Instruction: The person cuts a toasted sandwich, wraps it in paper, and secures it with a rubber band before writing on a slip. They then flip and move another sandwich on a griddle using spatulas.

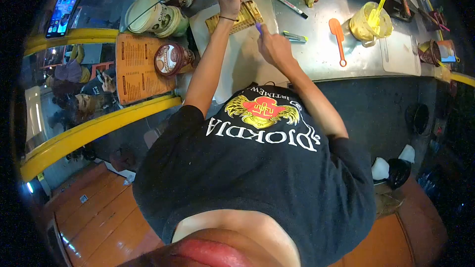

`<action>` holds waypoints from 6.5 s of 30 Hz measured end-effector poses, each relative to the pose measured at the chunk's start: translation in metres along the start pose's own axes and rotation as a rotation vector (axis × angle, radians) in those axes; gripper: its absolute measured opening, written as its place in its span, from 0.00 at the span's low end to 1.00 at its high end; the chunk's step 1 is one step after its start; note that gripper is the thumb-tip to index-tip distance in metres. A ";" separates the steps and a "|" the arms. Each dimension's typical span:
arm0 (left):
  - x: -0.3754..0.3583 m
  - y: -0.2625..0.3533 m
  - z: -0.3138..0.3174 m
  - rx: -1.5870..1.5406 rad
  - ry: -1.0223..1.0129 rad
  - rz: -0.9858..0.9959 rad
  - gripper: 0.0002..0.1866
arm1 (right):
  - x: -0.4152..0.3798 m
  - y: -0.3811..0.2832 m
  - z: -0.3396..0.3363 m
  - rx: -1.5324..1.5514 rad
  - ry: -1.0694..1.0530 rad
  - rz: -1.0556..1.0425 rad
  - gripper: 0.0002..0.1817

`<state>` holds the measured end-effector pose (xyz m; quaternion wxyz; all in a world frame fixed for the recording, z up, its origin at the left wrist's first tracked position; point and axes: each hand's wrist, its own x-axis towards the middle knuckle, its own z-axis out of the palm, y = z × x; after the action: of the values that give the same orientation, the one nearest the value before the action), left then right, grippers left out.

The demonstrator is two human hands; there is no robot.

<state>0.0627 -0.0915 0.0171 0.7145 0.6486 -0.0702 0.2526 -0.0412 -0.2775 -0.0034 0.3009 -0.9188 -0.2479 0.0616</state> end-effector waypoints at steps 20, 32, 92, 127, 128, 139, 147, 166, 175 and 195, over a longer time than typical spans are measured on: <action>-0.003 -0.022 -0.013 -0.032 0.068 -0.043 0.17 | -0.010 0.004 0.002 -0.046 -0.146 0.004 0.18; 0.004 -0.008 0.002 0.109 0.130 0.125 0.21 | -0.016 0.015 0.028 -0.097 -0.134 0.032 0.20; -0.014 -0.005 -0.025 -0.182 0.031 -0.034 0.17 | -0.011 -0.026 -0.009 -0.020 -0.348 0.108 0.24; -0.015 0.007 -0.018 -0.168 0.113 -0.019 0.18 | -0.044 0.014 0.076 -0.139 -0.201 0.039 0.17; -0.012 0.006 -0.021 -0.169 0.120 -0.012 0.18 | -0.055 0.017 0.076 -0.203 -0.162 0.035 0.17; -0.014 0.008 -0.019 -0.114 0.115 0.057 0.17 | -0.085 0.036 0.062 -0.152 -0.196 -0.040 0.11; -0.012 0.004 -0.023 -0.177 0.031 -0.029 0.18 | -0.107 0.012 -0.018 -0.020 -0.228 0.037 0.19; -0.022 0.033 -0.043 -0.076 0.060 -0.086 0.19 | -0.047 -0.010 0.005 0.039 -0.018 -0.103 0.14; -0.023 0.011 -0.042 -0.022 0.214 -0.067 0.12 | -0.031 -0.045 0.000 0.001 -0.175 -0.034 0.15; -0.026 0.004 -0.050 0.123 0.189 0.070 0.14 | 0.034 -0.030 0.069 -0.105 -0.024 -0.134 0.13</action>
<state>0.0273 -0.0501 0.0021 0.6675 0.6617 -0.0095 0.3414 -0.0424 -0.2035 -0.0406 0.2525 -0.9139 -0.3154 0.0393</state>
